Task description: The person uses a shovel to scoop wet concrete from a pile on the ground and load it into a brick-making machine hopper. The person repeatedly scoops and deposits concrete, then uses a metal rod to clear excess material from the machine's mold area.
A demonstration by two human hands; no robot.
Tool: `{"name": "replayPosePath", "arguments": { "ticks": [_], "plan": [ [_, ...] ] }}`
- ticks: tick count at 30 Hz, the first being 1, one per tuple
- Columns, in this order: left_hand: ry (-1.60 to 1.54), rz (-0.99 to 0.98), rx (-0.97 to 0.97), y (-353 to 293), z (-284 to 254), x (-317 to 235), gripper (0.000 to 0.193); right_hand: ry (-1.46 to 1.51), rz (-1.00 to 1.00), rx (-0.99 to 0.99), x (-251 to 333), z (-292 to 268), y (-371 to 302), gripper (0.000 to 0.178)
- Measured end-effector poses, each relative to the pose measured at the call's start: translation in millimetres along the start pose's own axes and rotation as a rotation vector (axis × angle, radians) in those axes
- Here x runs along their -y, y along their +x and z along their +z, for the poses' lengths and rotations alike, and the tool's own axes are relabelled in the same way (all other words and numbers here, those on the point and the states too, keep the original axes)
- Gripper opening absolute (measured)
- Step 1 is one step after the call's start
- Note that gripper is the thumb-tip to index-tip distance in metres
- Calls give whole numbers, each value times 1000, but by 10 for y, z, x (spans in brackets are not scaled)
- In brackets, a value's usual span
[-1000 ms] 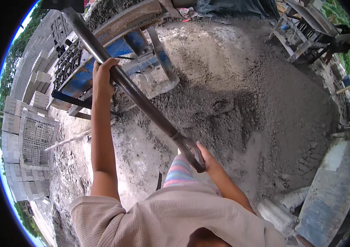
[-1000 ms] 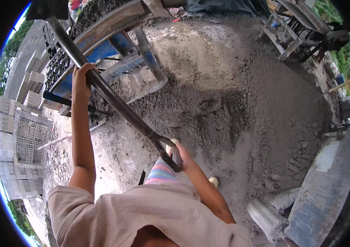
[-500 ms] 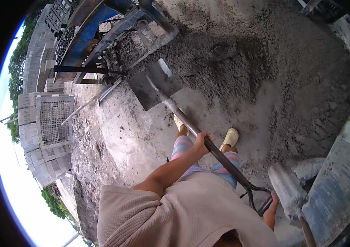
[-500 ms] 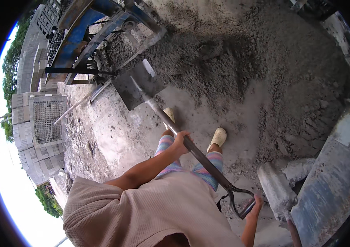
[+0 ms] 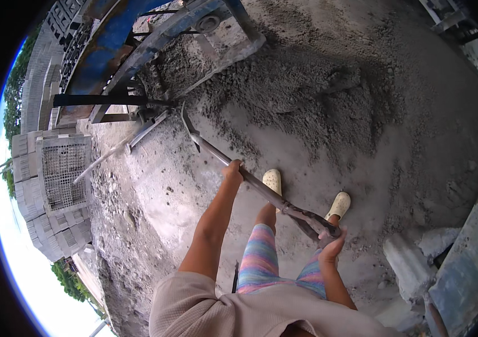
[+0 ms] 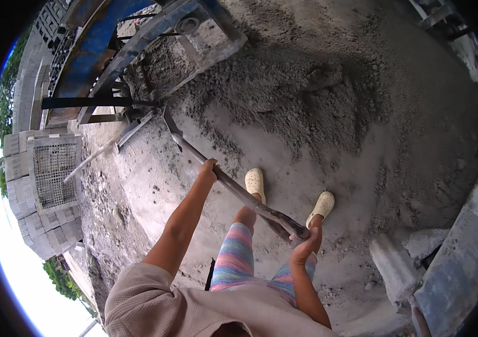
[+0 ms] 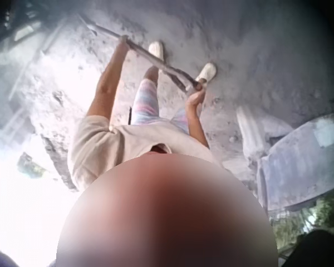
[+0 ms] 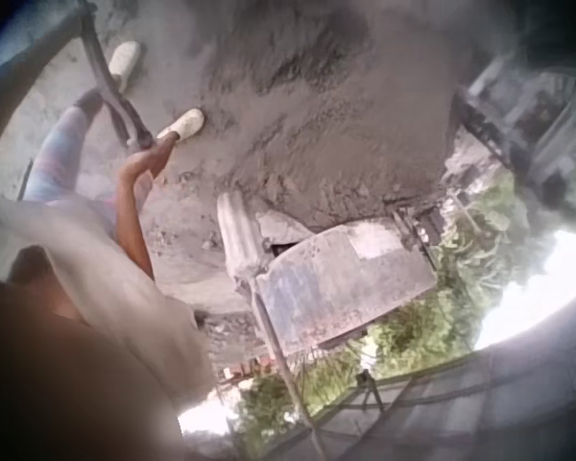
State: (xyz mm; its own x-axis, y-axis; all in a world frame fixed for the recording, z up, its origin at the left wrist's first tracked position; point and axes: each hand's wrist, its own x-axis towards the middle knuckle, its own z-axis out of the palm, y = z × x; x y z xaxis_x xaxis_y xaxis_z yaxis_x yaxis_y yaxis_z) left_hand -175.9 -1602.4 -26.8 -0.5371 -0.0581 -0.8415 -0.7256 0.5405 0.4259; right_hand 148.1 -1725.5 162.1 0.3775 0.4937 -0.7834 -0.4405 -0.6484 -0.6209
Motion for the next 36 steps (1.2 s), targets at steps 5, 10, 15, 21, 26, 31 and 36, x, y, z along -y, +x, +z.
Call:
{"name": "replayPosePath", "arguments": {
  "ticks": [5, 10, 15, 21, 26, 31, 36],
  "plan": [
    [238, 220, -97, 741, 381, -635, 39, 308, 414, -187, -401, 1180, 70, 52],
    [597, 245, -161, 1167, 1005, -842, 48, 477, 527, 95, -681, 1650, 478, 55],
    [867, 246, -171, 928, 1271, -387, 53, 403, 336, -116, -451, 1364, 546, 58],
    [684, 421, 111, -65, 750, 657, 43, 398, 341, -296, -388, 170, -79, 62],
    [431, 275, 234, -594, 316, 911, 45, 362, 174, -229, -438, -318, -446, 66],
    [391, 380, 241, -103, 590, 178, 45, 366, 186, -95, -531, 371, -95, 66],
    [558, 78, 39, 705, 1449, -823, 41, 615, 437, 55, -323, 1505, 228, 66]
  ]
}}
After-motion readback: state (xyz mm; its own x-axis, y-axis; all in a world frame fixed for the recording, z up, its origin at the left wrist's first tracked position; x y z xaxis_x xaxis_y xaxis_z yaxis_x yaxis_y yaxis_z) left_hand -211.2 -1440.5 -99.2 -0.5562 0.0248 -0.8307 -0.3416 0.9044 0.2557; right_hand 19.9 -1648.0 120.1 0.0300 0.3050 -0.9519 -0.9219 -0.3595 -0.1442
